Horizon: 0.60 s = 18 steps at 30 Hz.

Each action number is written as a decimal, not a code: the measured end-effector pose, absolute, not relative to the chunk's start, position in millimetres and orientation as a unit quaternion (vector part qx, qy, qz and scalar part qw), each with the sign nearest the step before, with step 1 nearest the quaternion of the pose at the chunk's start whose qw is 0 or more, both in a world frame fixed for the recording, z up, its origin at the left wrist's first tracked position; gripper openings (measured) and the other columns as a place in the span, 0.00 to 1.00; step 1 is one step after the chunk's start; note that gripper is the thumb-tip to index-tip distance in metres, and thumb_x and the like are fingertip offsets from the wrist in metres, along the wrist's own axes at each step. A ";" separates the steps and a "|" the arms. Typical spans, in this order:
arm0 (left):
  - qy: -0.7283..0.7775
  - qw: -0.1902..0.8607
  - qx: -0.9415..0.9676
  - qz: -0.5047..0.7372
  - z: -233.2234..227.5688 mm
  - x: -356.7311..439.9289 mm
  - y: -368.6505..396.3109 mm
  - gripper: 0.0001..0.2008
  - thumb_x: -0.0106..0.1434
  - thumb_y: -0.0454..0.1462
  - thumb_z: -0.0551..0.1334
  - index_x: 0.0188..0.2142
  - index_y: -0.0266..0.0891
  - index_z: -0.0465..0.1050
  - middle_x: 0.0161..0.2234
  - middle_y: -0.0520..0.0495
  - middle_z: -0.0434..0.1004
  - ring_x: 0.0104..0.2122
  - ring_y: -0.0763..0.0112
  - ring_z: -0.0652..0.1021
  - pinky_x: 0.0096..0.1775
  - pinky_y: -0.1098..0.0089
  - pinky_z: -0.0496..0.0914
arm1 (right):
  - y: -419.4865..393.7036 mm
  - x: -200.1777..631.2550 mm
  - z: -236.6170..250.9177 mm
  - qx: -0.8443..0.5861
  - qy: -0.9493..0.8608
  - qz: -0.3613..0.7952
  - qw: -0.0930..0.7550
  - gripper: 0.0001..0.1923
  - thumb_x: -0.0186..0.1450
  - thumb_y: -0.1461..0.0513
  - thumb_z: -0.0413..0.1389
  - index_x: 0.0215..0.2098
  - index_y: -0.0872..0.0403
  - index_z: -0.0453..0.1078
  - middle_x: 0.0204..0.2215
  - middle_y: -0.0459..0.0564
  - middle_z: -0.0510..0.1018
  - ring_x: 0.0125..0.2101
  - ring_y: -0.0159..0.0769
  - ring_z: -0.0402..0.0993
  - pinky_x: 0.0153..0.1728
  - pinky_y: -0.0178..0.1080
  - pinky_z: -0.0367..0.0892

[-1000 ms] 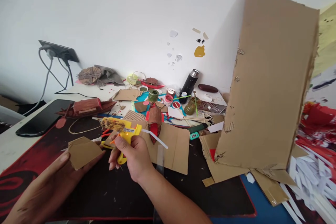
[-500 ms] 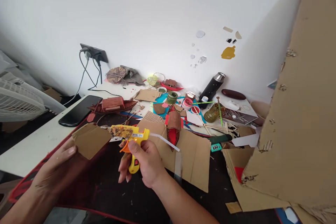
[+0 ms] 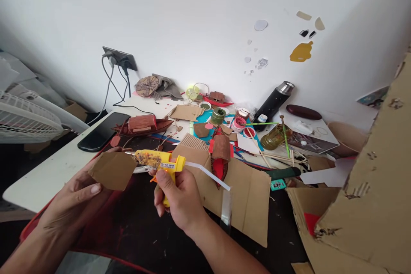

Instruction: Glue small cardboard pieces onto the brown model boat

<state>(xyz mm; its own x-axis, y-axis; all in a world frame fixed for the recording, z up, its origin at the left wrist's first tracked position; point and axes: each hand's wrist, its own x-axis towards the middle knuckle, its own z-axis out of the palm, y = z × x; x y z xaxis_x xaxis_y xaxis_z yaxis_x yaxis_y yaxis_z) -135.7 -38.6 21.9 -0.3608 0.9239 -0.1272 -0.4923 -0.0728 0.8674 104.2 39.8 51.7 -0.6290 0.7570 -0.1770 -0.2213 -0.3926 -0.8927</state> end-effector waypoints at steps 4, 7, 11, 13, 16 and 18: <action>0.463 0.520 0.216 0.685 15.9 -138.6 -45.9 0.41 0.44 0.41 0.89 0.60 0.50 0.89 0.58 0.41 0.91 0.53 0.50 0.89 0.48 0.68 0.85 | 36.2 104.1 52.5 -0.312 -0.482 0.751 0.327 0.41 0.69 0.26 0.64 0.44 0.55 0.78 0.17 0.37 0.69 0.14 0.28 0.64 0.19 0.33 0.58; 0.473 0.515 0.215 0.682 11.3 -142.8 -50.2 0.44 0.47 0.40 0.88 0.64 0.49 0.86 0.62 0.40 0.89 0.58 0.46 0.87 0.53 0.65 0.84 | 33.7 103.9 51.9 -0.323 -0.494 0.735 0.335 0.40 0.70 0.26 0.63 0.42 0.54 0.77 0.15 0.37 0.68 0.14 0.28 0.63 0.18 0.33 0.57; 0.481 0.516 0.220 0.674 12.7 -139.9 -49.2 0.43 0.46 0.39 0.88 0.64 0.48 0.86 0.62 0.40 0.89 0.58 0.44 0.87 0.53 0.64 0.84 | 31.3 103.6 50.7 -0.329 -0.503 0.727 0.334 0.40 0.70 0.25 0.61 0.40 0.53 0.76 0.14 0.36 0.66 0.13 0.29 0.61 0.17 0.33 0.55; 0.488 0.512 0.207 0.675 15.9 -135.0 -46.5 0.44 0.44 0.41 0.89 0.62 0.47 0.86 0.62 0.38 0.89 0.60 0.39 0.86 0.56 0.61 0.85 | 30.9 103.3 51.6 -0.326 -0.507 0.725 0.333 0.40 0.69 0.24 0.61 0.39 0.52 0.75 0.13 0.36 0.65 0.12 0.29 0.60 0.17 0.33 0.54; 0.502 0.518 0.202 0.663 18.1 -133.2 -42.9 0.45 0.42 0.42 0.89 0.62 0.45 0.86 0.62 0.36 0.89 0.63 0.33 0.84 0.61 0.54 0.84 | 31.9 102.6 54.0 -0.318 -0.515 0.719 0.342 0.40 0.69 0.24 0.60 0.38 0.51 0.75 0.13 0.35 0.64 0.12 0.29 0.60 0.16 0.33 0.54; 0.506 0.519 0.211 0.655 16.7 -137.2 -41.3 0.45 0.41 0.39 0.89 0.61 0.46 0.87 0.60 0.38 0.90 0.63 0.34 0.84 0.61 0.55 0.84 | 32.9 102.5 54.7 -0.313 -0.526 0.708 0.352 0.39 0.70 0.24 0.59 0.37 0.50 0.74 0.13 0.35 0.63 0.12 0.29 0.60 0.15 0.33 0.54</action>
